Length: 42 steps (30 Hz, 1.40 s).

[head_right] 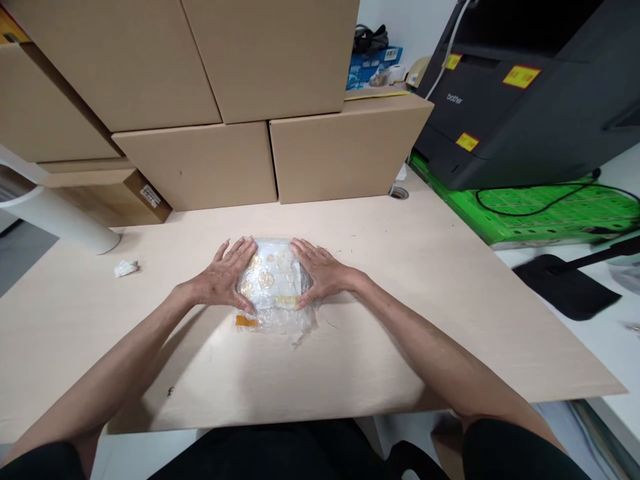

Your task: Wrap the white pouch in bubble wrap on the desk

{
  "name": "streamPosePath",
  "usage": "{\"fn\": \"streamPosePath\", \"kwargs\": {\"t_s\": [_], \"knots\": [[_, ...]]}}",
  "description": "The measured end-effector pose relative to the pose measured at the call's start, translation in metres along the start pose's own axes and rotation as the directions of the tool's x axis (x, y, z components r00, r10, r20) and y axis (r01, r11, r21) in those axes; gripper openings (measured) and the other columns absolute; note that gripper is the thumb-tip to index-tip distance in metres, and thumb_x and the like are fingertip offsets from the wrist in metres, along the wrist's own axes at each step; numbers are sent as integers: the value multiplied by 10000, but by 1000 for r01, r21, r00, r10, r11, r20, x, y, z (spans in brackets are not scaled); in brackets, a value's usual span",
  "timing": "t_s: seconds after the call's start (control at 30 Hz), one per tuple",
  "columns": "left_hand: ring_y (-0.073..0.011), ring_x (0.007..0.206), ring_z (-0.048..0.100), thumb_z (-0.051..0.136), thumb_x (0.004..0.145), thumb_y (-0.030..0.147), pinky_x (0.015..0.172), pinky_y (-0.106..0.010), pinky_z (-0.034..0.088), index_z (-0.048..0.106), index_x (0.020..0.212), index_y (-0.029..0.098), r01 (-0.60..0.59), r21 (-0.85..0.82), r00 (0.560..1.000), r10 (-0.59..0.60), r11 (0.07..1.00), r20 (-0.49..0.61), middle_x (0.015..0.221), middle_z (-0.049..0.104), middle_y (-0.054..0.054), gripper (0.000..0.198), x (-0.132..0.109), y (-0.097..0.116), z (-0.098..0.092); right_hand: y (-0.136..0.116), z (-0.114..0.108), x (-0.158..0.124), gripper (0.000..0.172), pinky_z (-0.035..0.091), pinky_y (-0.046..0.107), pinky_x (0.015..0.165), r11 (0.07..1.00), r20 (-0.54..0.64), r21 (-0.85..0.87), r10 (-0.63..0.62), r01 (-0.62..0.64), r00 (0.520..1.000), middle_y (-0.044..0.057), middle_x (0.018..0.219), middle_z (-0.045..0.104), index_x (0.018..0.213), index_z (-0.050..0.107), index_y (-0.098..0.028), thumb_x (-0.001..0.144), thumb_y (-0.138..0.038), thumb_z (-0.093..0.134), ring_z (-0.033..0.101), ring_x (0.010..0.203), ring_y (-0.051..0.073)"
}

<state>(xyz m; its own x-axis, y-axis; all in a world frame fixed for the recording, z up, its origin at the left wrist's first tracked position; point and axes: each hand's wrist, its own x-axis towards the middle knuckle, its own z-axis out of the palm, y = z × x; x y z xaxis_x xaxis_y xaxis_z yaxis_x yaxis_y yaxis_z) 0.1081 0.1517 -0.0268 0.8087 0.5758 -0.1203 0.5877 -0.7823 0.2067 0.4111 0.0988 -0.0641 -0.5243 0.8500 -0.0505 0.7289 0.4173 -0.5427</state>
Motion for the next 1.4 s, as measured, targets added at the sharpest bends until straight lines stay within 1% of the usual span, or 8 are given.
{"fn": "streamPosePath", "kwargs": {"t_s": [0.4, 0.7, 0.87, 0.93, 1.03, 1.17, 1.27, 1.4], "knots": [[-386, 1545, 26, 665, 579, 865, 1244, -505, 22, -55, 1605, 135, 8, -128, 1000, -8, 992, 4, 1673, 24, -219, 1451, 5, -8, 16, -5, 0, 1, 1344, 125, 615, 1212, 1000, -24, 7, 7, -7, 1000, 179, 1683, 63, 1620, 37, -193, 629, -794, 715, 33, 1542, 394], [-399, 1542, 24, 716, 563, 814, 1221, -560, -41, -21, 1610, 151, 56, -89, 998, -59, 994, -31, 1668, 50, -232, 1442, 5, -5, 14, -10, -3, 5, 1382, 111, 581, 1221, 998, -73, 40, 60, -58, 995, 197, 1678, 68, 1619, 78, -184, 574, -771, 765, 40, 1543, 386], [-413, 1534, -47, 699, 609, 800, 1194, -616, -58, -62, 1605, 160, 128, -68, 990, -131, 990, -47, 1662, -40, -239, 1407, -4, 6, 17, -19, -6, -13, 1140, 305, 482, 1180, 956, -229, 273, 175, -109, 957, 171, 1664, 183, 1604, 173, -206, 720, -670, 724, 249, 1511, 326], [-401, 1535, -62, 690, 643, 780, 1200, -606, -45, -60, 1603, 152, 173, -94, 983, -177, 980, -39, 1662, -56, -236, 1371, -8, 13, 19, -26, -1, -22, 886, 407, 479, 1096, 917, -342, 357, 308, -181, 888, 182, 1566, 395, 1499, 415, -194, 768, -605, 702, 448, 1391, 334], [-388, 1534, -89, 694, 660, 757, 1212, -583, -23, -57, 1602, 140, 224, -137, 972, -231, 965, -41, 1663, -75, -231, 1354, -10, 19, 24, -41, 13, -28, 484, 519, 420, 875, 850, -409, 485, 428, -206, 806, 118, 1147, 695, 1111, 673, -185, 816, -568, 640, 661, 1013, 278], [-400, 1532, -77, 705, 662, 747, 1209, -597, 2, -75, 1601, 162, 202, -161, 973, -216, 966, -78, 1665, -62, -238, 1354, -10, 19, 31, -61, 28, -26, 417, 439, 296, 597, 790, -355, 575, 474, -212, 806, -22, 657, 560, 688, 533, -215, 819, -603, 607, 545, 639, 164], [-408, 1533, -59, 711, 673, 736, 1205, -610, 11, -88, 1599, 184, 182, -162, 973, -202, 970, -114, 1668, -39, -237, 1342, -10, 18, 35, -63, 33, -23, 480, 421, 311, 646, 863, -418, 438, 444, -252, 793, -11, 684, 511, 595, 374, -226, 828, -573, 610, 492, 672, 163], [-411, 1529, -79, 711, 691, 725, 1204, -614, 17, -114, 1596, 201, 172, -170, 975, -192, 970, -111, 1667, -72, -229, 1332, -11, 19, 38, -50, 38, -22, 470, 435, 415, 866, 921, -473, 266, 381, -284, 794, 72, 988, 617, 600, 440, -215, 839, -576, 624, 521, 947, 252]]}}
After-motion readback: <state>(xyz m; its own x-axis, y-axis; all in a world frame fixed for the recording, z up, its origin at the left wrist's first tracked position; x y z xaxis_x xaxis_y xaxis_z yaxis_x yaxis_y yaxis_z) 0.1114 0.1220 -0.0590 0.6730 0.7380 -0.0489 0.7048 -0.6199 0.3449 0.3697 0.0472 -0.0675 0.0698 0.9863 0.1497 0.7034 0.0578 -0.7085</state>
